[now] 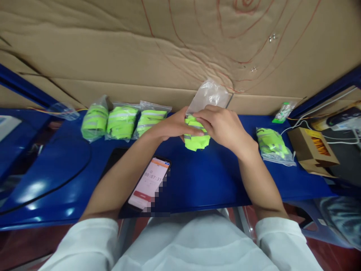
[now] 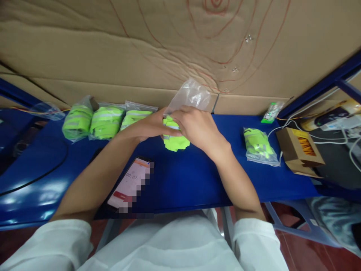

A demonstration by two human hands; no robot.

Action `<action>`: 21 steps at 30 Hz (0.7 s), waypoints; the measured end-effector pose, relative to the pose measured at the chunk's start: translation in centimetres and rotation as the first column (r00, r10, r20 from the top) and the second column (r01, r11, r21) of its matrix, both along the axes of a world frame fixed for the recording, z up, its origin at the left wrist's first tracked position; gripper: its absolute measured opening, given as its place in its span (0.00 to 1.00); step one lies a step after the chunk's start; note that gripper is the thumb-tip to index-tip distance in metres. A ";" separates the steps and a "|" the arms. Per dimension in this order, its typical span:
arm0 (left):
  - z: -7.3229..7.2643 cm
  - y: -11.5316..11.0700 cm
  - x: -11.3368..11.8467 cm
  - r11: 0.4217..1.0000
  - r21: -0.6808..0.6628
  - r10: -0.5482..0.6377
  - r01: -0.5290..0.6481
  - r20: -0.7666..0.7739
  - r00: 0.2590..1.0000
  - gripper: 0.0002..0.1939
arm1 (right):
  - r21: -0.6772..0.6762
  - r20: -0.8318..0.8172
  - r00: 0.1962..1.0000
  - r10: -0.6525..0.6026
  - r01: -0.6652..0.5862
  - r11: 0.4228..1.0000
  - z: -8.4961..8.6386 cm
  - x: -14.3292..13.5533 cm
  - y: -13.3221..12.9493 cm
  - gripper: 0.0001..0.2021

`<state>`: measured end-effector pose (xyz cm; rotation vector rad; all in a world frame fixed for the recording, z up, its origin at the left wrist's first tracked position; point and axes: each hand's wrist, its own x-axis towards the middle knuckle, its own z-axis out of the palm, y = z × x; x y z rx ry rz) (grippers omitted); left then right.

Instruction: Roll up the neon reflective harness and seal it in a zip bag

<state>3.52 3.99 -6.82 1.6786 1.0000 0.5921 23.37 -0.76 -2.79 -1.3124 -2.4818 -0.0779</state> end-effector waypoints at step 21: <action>-1.0 -0.4 1.3 0.905 0.315 0.361 -0.285 -0.217 0.907 0.40 | -0.001 0.017 0.993 -0.113 0.113 0.994 -1.5 -1.4 0.2 0.13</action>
